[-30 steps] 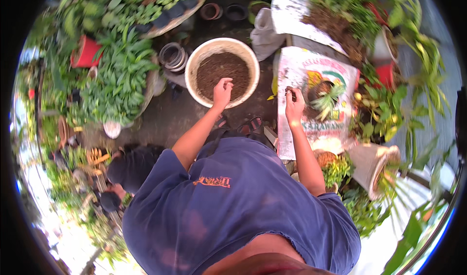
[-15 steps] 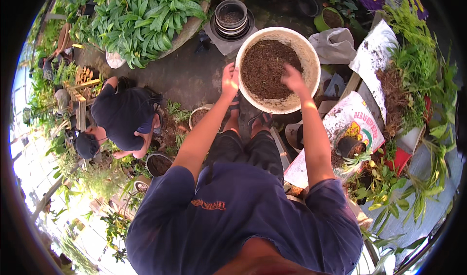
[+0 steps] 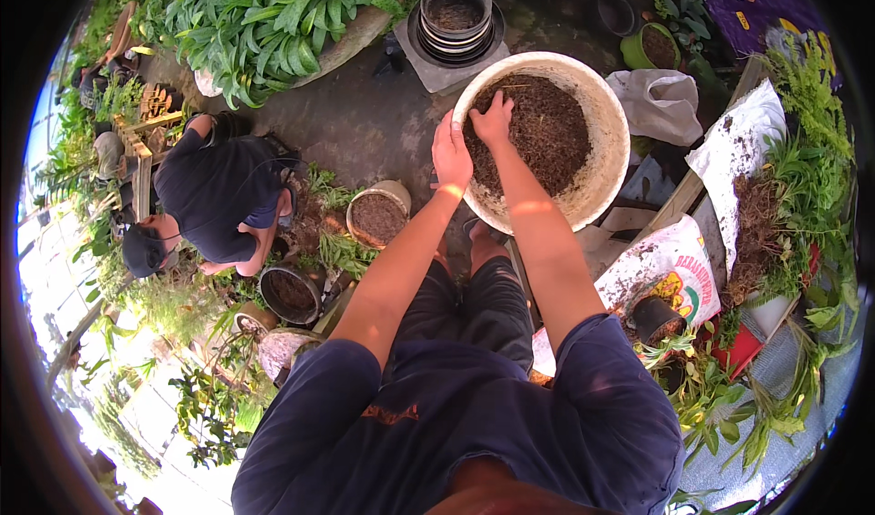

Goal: The person repots a small plant by hand, scooping soil from a white bucket into a black plastic pot and pressing it around the plant's roots. The person then places the potted plant on a shelf among other greenery.

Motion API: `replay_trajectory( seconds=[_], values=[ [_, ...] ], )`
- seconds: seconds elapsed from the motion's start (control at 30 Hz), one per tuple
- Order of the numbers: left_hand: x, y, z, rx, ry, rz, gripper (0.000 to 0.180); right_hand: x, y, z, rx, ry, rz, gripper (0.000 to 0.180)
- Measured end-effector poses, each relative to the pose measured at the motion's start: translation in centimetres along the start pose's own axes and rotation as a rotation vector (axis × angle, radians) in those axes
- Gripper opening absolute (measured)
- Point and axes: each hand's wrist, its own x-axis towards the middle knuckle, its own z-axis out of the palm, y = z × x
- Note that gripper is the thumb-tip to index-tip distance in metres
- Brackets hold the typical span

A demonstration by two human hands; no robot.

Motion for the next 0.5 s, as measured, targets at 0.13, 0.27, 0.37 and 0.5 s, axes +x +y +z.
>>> replay_trajectory(
  seconds=[0.13, 0.27, 0.37, 0.5],
  values=[
    [0.0, 0.2, -0.1, 0.020, 0.020, 0.017, 0.036, -0.4, 0.2, -0.6, 0.045, -0.106, -0.019, 0.078],
    [0.0, 0.9, 0.0, 0.040, 0.003, 0.031, 0.036, 0.8, 1.9, 0.5, 0.082, -0.026, -0.101, 0.076],
    [0.0, 0.9, -0.3, 0.032, 0.021, 0.014, 0.036, 1.2, 0.5, -1.1, 0.125, -0.239, 0.004, 0.075],
    [0.0, 1.5, -0.3, 0.014, -0.010, -0.005, 0.036, 2.3, 2.9, 0.0, 0.201, -0.187, -0.019, 0.072]
  ],
)
